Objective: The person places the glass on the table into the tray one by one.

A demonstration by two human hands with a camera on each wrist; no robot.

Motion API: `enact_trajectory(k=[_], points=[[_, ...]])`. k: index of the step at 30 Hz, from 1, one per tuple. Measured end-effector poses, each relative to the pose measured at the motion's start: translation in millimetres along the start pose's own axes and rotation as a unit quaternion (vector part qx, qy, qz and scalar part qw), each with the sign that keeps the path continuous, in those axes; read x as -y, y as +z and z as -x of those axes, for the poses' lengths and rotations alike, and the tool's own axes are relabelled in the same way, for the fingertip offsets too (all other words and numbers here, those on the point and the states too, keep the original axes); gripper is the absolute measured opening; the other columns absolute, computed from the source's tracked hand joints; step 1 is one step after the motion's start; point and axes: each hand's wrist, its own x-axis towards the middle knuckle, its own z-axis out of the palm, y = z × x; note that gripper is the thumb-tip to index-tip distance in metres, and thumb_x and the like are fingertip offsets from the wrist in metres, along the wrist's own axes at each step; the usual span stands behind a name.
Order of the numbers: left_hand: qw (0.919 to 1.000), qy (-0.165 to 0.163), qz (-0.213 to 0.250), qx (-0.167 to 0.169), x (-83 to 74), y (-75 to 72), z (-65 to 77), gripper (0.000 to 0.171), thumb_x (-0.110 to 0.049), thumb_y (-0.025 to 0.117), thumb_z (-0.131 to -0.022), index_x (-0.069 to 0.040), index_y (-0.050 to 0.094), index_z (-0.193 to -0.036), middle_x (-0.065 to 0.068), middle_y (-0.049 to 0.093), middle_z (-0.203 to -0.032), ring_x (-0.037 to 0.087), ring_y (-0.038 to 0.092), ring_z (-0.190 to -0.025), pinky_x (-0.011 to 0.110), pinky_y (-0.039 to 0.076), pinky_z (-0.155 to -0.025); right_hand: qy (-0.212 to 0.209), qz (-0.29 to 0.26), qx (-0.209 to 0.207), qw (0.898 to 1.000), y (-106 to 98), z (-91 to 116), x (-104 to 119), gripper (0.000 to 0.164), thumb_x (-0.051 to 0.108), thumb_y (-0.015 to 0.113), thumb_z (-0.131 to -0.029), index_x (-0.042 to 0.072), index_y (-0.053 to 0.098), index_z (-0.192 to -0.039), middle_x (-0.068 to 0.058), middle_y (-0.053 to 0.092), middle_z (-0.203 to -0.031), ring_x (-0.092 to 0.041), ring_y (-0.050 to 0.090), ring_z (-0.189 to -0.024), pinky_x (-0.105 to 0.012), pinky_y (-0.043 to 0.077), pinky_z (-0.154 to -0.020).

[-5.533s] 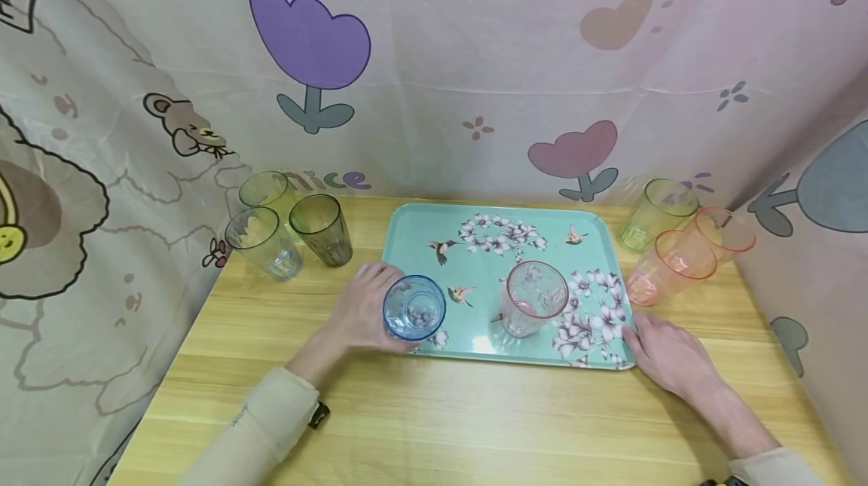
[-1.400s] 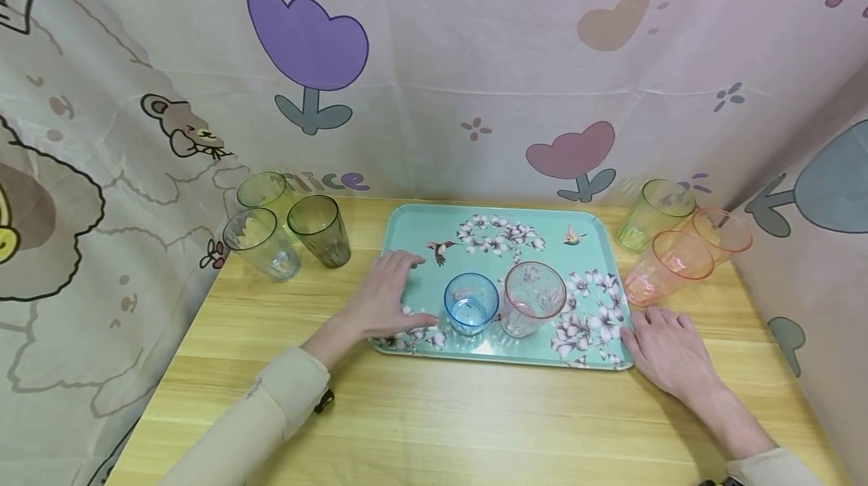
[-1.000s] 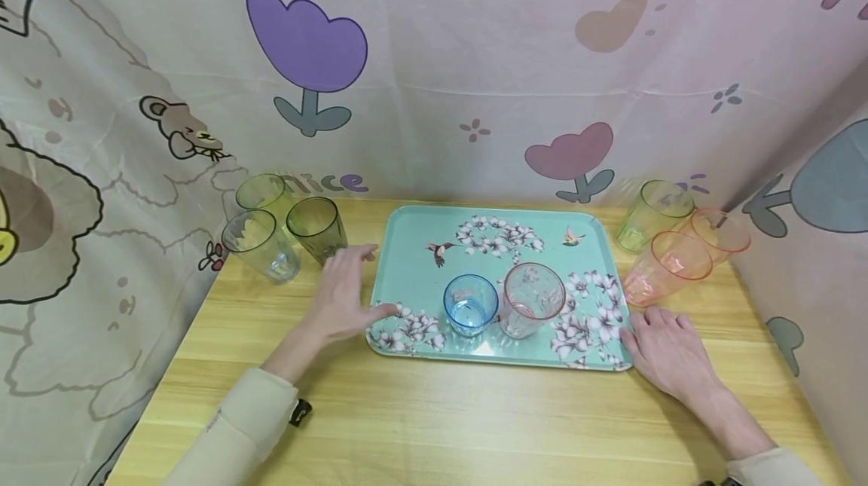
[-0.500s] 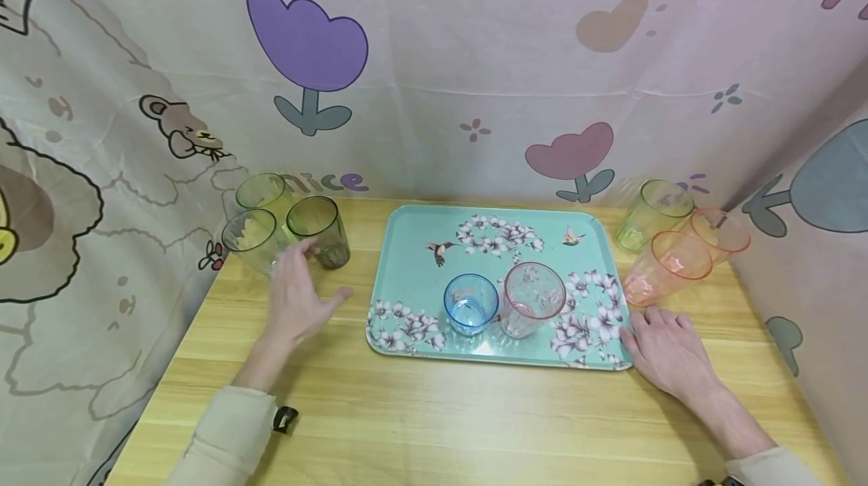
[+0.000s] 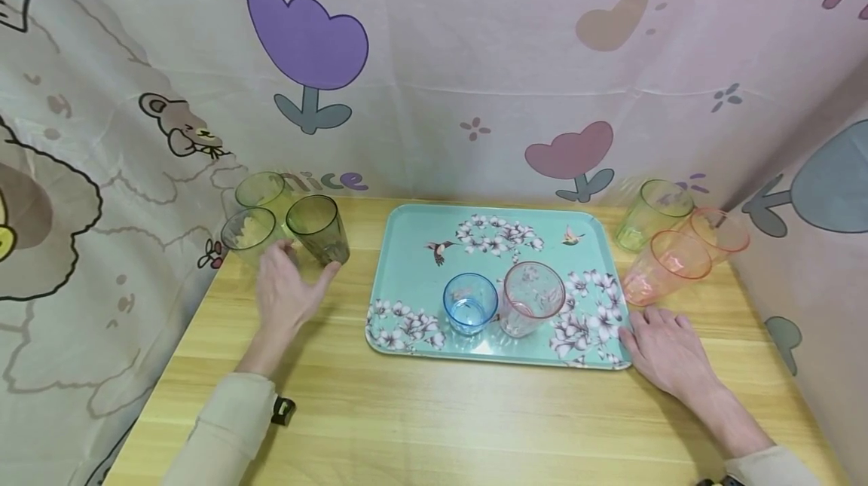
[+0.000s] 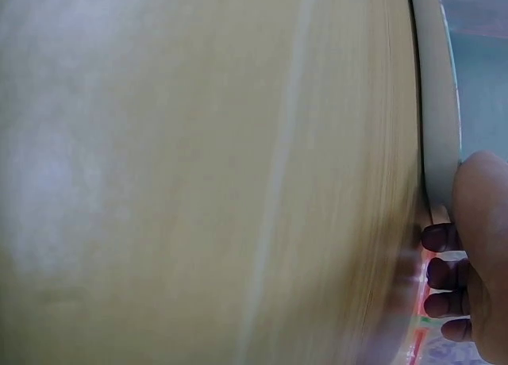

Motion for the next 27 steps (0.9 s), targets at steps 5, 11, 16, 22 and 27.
enact_trajectory(k=[5, 11, 16, 22, 27], points=[[0.9989, -0.033, -0.020, 0.029, -1.1, 6.3, -5.6, 0.103, -0.073, 0.067, -0.088, 0.008, 0.037, -0.143, 0.025, 0.052, -0.116, 0.035, 0.049, -0.095, 0.046, 0.044, -0.079, -0.001, -0.001, -0.001, 1.000, 0, 0, 0, 0.026, 0.029, 0.059, -0.102, 0.005, 0.064, -0.096, -0.017, 0.066, -0.094, -0.046, 0.064, -0.100, -0.055, 0.041, -0.079], [0.9950, -0.080, -0.021, 0.057, -7.7, 13.2, -10.5, 0.114, -0.077, 0.065, -0.088, 0.010, 0.028, -0.151, 0.032, 0.053, -0.125, 0.044, 0.055, -0.105, 0.055, 0.052, -0.085, -0.001, -0.003, 0.000, 1.000, -1, 0, 0, 0.026, 0.029, 0.060, -0.102, 0.004, 0.065, -0.097, -0.017, 0.066, -0.094, -0.046, 0.065, -0.100, -0.056, 0.041, -0.080], [0.9902, -0.117, -0.010, 0.076, -15.4, 16.6, -13.4, 0.118, -0.080, 0.058, -0.090, 0.011, 0.019, -0.155, 0.039, 0.048, -0.137, 0.053, 0.056, -0.114, 0.062, 0.053, -0.089, -0.001, -0.004, -0.002, 1.000, 0, 0, 0, 0.026, 0.029, 0.060, -0.102, 0.004, 0.065, -0.099, -0.018, 0.067, -0.095, -0.046, 0.065, -0.101, -0.056, 0.042, -0.081], [0.9896, -0.127, -0.001, 0.068, -19.1, 21.7, -17.9, 0.111, -0.079, 0.048, -0.095, 0.012, 0.021, -0.152, 0.040, 0.049, -0.131, 0.055, 0.057, -0.112, 0.063, 0.053, -0.088, 0.000, -0.007, -0.001, 1.000, 0, 0, 0, 0.025, 0.029, 0.060, -0.102, 0.005, 0.065, -0.099, -0.016, 0.066, -0.094, -0.046, 0.065, -0.100, -0.055, 0.041, -0.080], [0.9917, -0.114, -0.007, 0.060, -18.8, 26.8, -21.3, 0.106, -0.075, 0.048, -0.098, 0.015, 0.022, -0.149, 0.042, 0.048, -0.129, 0.058, 0.056, -0.114, 0.066, 0.051, -0.095, 0.000, -0.009, -0.010, 1.000, 2, 1, 0, 0.024, 0.028, 0.061, -0.101, 0.005, 0.065, -0.096, -0.017, 0.066, -0.093, -0.045, 0.065, -0.098, -0.055, 0.041, -0.079]])
